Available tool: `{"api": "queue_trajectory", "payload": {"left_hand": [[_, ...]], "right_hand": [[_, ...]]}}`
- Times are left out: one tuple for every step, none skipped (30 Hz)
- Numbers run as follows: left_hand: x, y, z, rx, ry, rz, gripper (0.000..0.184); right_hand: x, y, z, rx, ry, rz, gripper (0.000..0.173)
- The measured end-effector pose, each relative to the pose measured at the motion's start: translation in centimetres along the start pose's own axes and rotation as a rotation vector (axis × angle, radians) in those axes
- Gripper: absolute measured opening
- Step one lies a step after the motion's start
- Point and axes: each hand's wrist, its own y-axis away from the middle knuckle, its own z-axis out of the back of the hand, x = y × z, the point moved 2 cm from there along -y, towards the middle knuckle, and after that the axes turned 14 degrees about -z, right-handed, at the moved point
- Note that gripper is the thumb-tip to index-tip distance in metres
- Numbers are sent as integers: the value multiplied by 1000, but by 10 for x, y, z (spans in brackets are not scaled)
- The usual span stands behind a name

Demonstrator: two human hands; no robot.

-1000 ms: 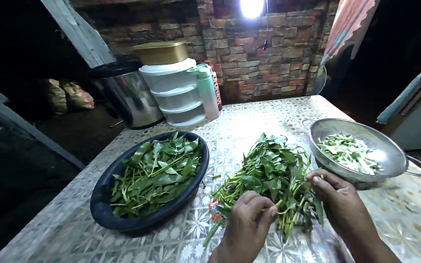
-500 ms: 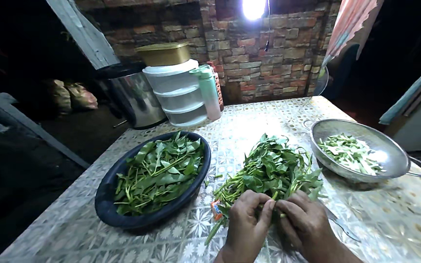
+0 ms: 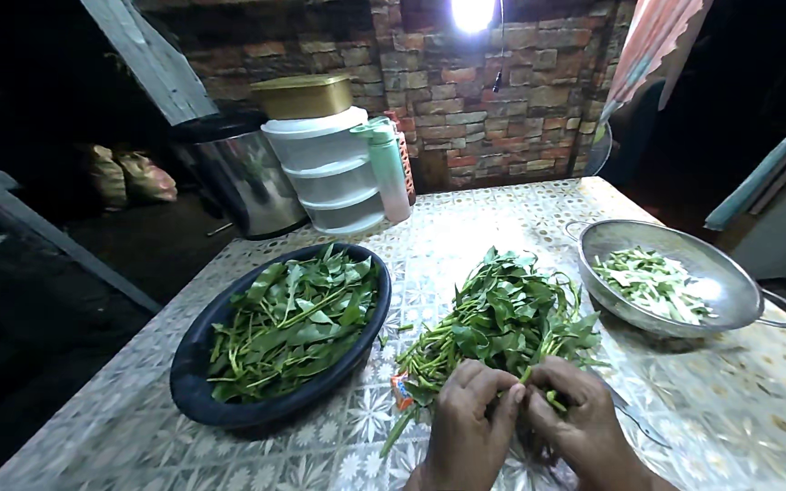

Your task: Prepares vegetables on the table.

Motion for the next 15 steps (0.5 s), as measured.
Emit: {"api": "queue_trajectory", "payload": {"left_hand": [[-1, 0, 0, 0, 24, -1, 18], [-2, 0, 0, -5, 45, 1, 19], [-2, -1, 1, -11, 60, 6, 19], [-1, -1, 3, -22, 69, 14, 21], [0, -2, 5, -36, 72, 23, 22], [1, -3, 8, -48, 78, 28, 23], [3, -5, 10, -48, 82, 30, 25], [5, -5, 11, -34, 79, 26, 27], [6, -5, 11, -1, 72, 11, 29], [6, -4, 10, 52, 61, -15, 31], [6, -3, 8, 123, 51, -52, 32], [5, -1, 5, 213, 40, -89, 34], [3, 2, 1, 310, 23, -119, 34], [1, 5, -3, 402, 11, -139, 32], [0, 8, -7, 481, 1, -142, 32]], "right_hand": [[2, 0, 1, 14, -89, -70, 6], [3, 0, 3, 26, -180, -155, 6], [2, -2, 7, 31, -275, -253, 9], [0, -5, 14, 21, -379, -351, 12], [-3, -10, 22, -15, -480, -441, 15], [-7, -16, 33, -68, -574, -513, 16], [-9, -22, 45, -126, -659, -575, 18], [-12, -28, 57, -183, -745, -618, 22], [-15, -33, 69, -245, -838, -646, 26], [-18, -37, 79, -307, -920, -655, 30], [-21, -41, 87, -359, -990, -654, 32], [-24, -43, 93, -404, -1051, -653, 34], [-25, -45, 97, -440, -1095, -660, 34], [-25, -46, 98, -467, -1119, -679, 33], [-24, -46, 98, -472, -1135, -700, 32]]}}
